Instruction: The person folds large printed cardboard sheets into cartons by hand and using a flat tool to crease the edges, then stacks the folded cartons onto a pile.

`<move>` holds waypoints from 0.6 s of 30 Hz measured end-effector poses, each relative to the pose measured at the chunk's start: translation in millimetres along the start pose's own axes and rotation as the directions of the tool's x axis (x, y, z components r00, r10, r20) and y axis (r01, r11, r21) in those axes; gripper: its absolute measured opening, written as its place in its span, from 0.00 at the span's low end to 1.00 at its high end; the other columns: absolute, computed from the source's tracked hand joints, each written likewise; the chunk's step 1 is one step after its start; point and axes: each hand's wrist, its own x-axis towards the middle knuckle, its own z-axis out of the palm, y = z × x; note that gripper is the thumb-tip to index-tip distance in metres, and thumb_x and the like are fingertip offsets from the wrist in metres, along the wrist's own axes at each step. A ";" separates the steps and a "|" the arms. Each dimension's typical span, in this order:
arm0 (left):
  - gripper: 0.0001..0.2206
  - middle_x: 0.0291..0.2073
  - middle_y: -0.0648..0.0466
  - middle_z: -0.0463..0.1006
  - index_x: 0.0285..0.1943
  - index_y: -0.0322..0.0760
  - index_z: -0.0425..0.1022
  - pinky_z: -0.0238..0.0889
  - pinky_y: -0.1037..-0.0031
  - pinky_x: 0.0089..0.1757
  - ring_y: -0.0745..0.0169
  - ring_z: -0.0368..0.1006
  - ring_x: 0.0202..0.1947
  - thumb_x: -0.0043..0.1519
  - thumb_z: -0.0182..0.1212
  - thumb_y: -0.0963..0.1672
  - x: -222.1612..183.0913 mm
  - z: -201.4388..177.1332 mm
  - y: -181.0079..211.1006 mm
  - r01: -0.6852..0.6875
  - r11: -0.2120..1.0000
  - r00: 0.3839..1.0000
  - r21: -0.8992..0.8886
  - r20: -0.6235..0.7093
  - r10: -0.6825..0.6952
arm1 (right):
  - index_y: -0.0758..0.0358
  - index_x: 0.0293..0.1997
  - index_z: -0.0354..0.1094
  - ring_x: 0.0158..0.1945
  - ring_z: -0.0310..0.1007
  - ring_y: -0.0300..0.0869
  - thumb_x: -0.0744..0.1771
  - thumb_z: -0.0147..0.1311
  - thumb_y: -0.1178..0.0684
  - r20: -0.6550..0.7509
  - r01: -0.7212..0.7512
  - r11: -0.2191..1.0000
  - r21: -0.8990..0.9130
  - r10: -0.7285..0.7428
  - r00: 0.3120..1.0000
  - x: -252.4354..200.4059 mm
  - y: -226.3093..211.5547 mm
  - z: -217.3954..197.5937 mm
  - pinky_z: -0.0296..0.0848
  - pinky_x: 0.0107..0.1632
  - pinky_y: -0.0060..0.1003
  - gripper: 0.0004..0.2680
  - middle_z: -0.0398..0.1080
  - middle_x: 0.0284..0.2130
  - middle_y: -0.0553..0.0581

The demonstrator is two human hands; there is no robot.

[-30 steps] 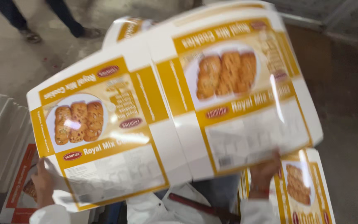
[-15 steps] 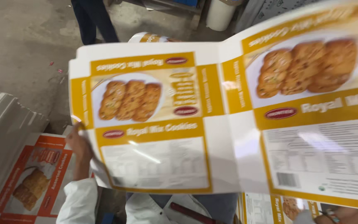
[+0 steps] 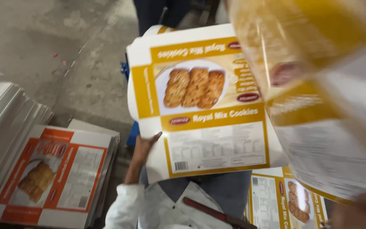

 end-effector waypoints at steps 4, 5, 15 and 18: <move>0.25 0.43 0.46 0.84 0.55 0.24 0.77 0.74 0.69 0.42 0.59 0.80 0.40 0.52 0.76 0.46 17.1 13.2 74.9 -0.183 0.970 0.983 0.159 0.029 0.181 | 0.64 0.65 0.68 0.64 0.72 0.55 0.56 0.49 0.61 0.223 0.100 0.992 0.082 -0.116 0.968 1.2 -25.8 125.8 0.74 0.63 0.50 0.28 0.71 0.57 0.64; 0.25 0.43 0.45 0.84 0.55 0.23 0.76 0.74 0.67 0.43 0.58 0.80 0.40 0.53 0.76 0.46 21.9 15.0 94.0 -0.218 0.942 0.975 0.255 0.011 0.223 | 0.64 0.64 0.69 0.63 0.73 0.55 0.55 0.49 0.62 0.256 0.073 0.991 0.110 -0.099 0.962 2.0 -31.1 164.3 0.74 0.63 0.50 0.28 0.72 0.56 0.64; 0.29 0.52 0.40 0.75 0.55 0.31 0.73 0.64 0.54 0.51 0.39 0.69 0.56 0.44 0.75 0.45 -112.7 94.5 101.7 -0.525 0.588 0.851 0.615 0.394 0.347 | 0.58 0.55 0.74 0.54 0.67 0.53 0.55 0.65 0.63 0.265 0.053 0.996 0.074 -0.070 0.962 7.6 -53.0 299.7 0.62 0.58 0.49 0.23 0.68 0.48 0.56; 0.25 0.57 0.36 0.69 0.58 0.24 0.75 0.59 0.55 0.56 0.41 0.63 0.59 0.52 0.77 0.40 -145.3 218.9 81.7 0.329 -0.800 0.943 0.503 -0.224 0.246 | 0.63 0.53 0.73 0.55 0.68 0.53 0.55 0.68 0.61 0.386 -0.025 0.945 0.325 -0.108 0.916 0.8 -42.9 286.9 0.66 0.55 0.49 0.21 0.68 0.50 0.59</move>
